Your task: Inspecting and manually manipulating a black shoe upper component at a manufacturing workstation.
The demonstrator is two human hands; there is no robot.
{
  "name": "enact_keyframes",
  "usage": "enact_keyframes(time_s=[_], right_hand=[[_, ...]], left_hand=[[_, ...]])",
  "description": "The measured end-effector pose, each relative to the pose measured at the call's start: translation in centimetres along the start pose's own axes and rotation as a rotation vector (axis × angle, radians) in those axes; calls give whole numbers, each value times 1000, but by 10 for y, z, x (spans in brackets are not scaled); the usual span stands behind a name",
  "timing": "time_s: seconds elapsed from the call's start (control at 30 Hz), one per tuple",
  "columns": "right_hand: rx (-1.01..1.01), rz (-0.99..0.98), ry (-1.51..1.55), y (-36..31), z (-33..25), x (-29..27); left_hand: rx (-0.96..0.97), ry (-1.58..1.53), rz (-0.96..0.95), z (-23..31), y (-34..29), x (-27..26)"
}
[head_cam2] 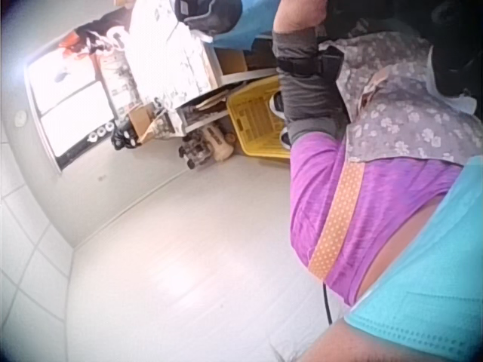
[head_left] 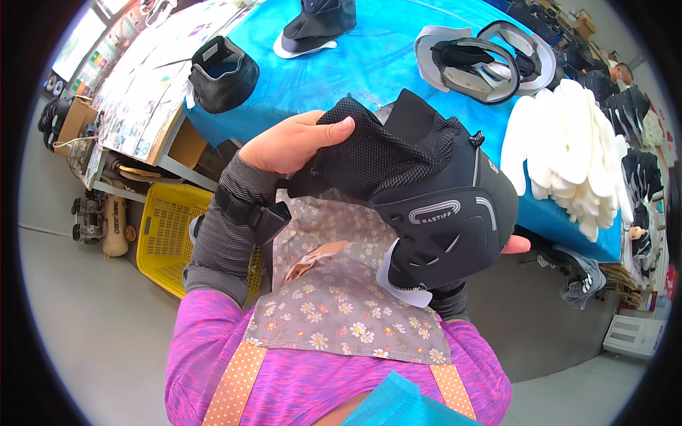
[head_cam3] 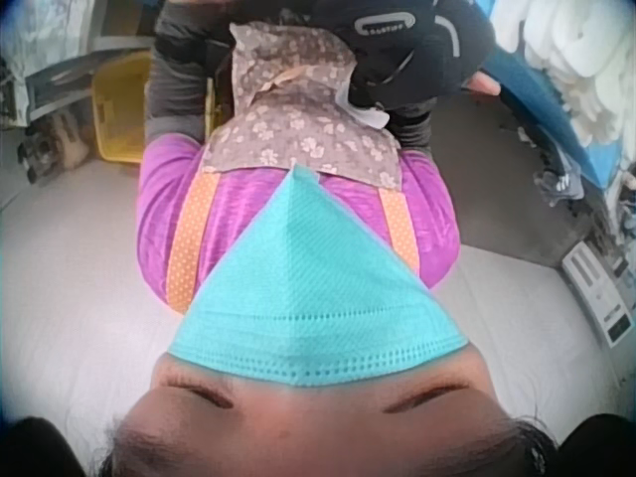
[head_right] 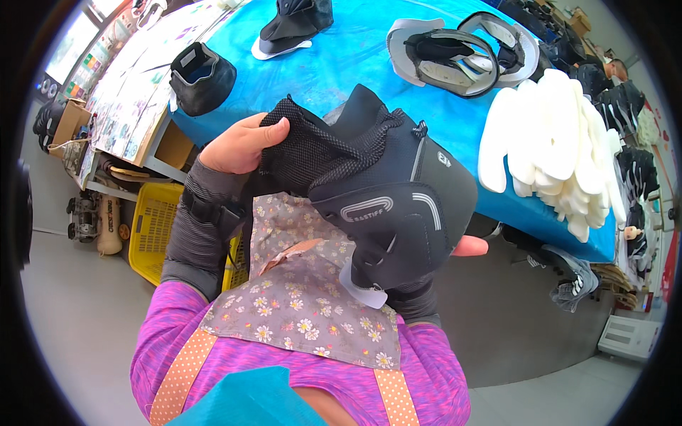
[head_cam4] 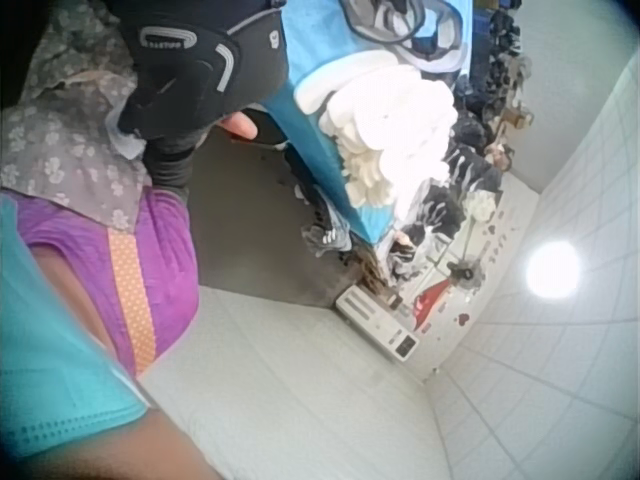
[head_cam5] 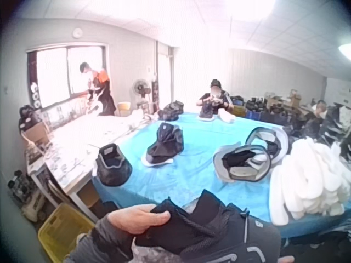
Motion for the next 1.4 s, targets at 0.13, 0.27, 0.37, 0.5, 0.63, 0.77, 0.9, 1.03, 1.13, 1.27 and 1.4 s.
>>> enact_keyframes(time_s=[0.13,0.27,0.37,0.5,0.63,0.77,0.9,1.03,1.13,1.27,1.4], right_hand=[[42,663,-188,-5,1,32],[135,1177,-289,3,8,53],[168,1180,-354,2,11,51],[79,1277,-296,-6,13,50],[122,1304,-214,-3,19,55],[143,1433,-208,-2,25,59],[56,1256,15,-6,21,62],[-13,1510,-285,10,5,64],[63,1574,-509,18,0,62],[103,1587,-415,11,4,57],[76,1347,-114,3,9,57]], left_hand=[[-172,193,98,-9,-4,-13],[-84,85,-92,4,-10,13],[124,353,-136,6,-7,22],[420,724,150,5,-6,29],[198,697,168,7,-6,22],[53,324,-36,4,-11,6],[-39,169,-174,-16,-9,-36],[17,543,153,-5,-23,-49],[190,317,128,-1,-26,-20],[249,329,123,1,-12,-11],[245,264,65,-3,-5,-11]])
Point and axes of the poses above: each hand's wrist, its own y-axis towards the middle knuckle, its own x-axis out of the palm, z = x × y, the point moved 2 cm from there along y, towards the middle knuckle, and after that the axes turned 2 degrees about -y, right-handed, at the moved point
